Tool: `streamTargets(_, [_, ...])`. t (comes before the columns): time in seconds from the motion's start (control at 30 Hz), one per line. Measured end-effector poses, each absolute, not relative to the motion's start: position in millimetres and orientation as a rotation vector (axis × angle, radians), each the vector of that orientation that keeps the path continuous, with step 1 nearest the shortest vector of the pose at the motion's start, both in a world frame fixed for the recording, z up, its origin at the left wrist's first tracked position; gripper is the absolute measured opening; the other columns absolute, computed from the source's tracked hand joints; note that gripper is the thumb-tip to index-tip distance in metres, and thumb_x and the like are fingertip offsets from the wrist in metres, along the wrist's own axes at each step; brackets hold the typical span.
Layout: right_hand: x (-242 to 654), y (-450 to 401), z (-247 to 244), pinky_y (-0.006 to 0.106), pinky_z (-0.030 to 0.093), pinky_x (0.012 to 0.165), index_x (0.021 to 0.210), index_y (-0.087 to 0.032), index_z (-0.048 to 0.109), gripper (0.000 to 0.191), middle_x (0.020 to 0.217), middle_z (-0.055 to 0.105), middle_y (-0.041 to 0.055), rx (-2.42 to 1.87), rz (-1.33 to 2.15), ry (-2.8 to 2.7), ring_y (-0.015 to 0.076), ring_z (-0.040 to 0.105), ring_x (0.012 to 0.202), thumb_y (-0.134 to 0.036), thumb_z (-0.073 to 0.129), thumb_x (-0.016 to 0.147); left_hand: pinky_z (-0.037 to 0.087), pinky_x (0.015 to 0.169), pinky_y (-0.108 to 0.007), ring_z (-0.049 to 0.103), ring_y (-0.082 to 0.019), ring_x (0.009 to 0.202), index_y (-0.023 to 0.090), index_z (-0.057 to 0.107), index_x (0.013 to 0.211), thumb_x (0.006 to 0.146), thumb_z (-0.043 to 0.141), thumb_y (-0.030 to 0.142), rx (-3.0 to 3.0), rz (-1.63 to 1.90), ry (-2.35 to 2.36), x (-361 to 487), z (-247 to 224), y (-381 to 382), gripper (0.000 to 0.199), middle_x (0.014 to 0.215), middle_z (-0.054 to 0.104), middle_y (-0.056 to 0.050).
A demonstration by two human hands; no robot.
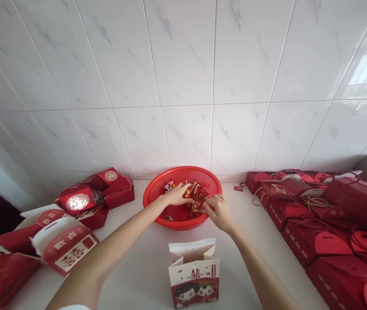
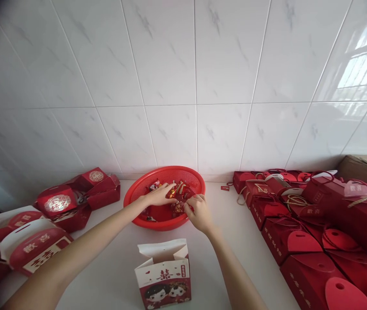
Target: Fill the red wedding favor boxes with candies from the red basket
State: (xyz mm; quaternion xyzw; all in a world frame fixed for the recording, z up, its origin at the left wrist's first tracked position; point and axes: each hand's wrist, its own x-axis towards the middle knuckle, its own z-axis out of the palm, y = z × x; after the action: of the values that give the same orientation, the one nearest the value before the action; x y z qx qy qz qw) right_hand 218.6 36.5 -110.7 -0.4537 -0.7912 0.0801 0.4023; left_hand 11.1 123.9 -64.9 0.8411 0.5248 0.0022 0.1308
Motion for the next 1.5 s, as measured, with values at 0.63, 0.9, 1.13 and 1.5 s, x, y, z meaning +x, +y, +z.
streamTargets(0.63, [209.9,31.3,-122.7,0.033,0.041,0.075,0.060,-0.023,0.041,0.037,0.057,0.054,-0.0003,-1.048,-0.047,-1.889,0.0177,0.048,0.063,-0.017,0.045,0.096,0.049,0.099,-0.049,0.061,-0.042,0.118,0.024,0.061,0.134,0.073,0.077,0.049,2.638,-0.199,1.336,18.5,-73.1,106.4,0.068,0.128,0.060,-0.016])
streamTargets(0.9, [198.9,13.3,-142.4,0.035,0.041,0.078,0.067,-0.023,0.041,0.033,0.062,0.048,0.0007,-0.975,-0.203,-1.698,0.0189,0.042,0.066,-0.014,0.037,0.098,0.050,0.095,-0.042,0.062,-0.036,0.116,0.021,0.061,0.128,0.077,0.076,0.047,2.744,-0.200,1.352,21.0,-70.0,107.1,0.059,0.127,0.061,-0.015])
streamTargets(1.13, [199.9,-10.9,-152.8,0.041,0.038,0.097,0.072,-0.022,0.053,0.029,0.071,0.056,0.0018,-0.970,-0.279,-1.769,0.0187,0.048,0.074,-0.016,0.040,0.098,0.048,0.098,-0.040,0.060,-0.036,0.119,0.021,0.058,0.134,0.080,0.073,0.051,2.710,-0.089,1.332,18.1,-70.0,109.7,0.064,0.134,0.057,-0.016])
streamTargets(1.5, [221.3,-33.9,-166.1,0.046,0.031,0.109,0.100,-0.025,0.062,0.018,0.094,0.068,0.0043,-0.934,-0.348,-2.037,0.0220,0.056,0.090,-0.024,0.045,0.093,0.047,0.104,-0.039,0.061,-0.030,0.118,0.020,0.063,0.129,0.087,0.062,0.035,2.705,0.303,1.244,9.1,-65.2,107.6,0.044,0.137,0.054,-0.011])
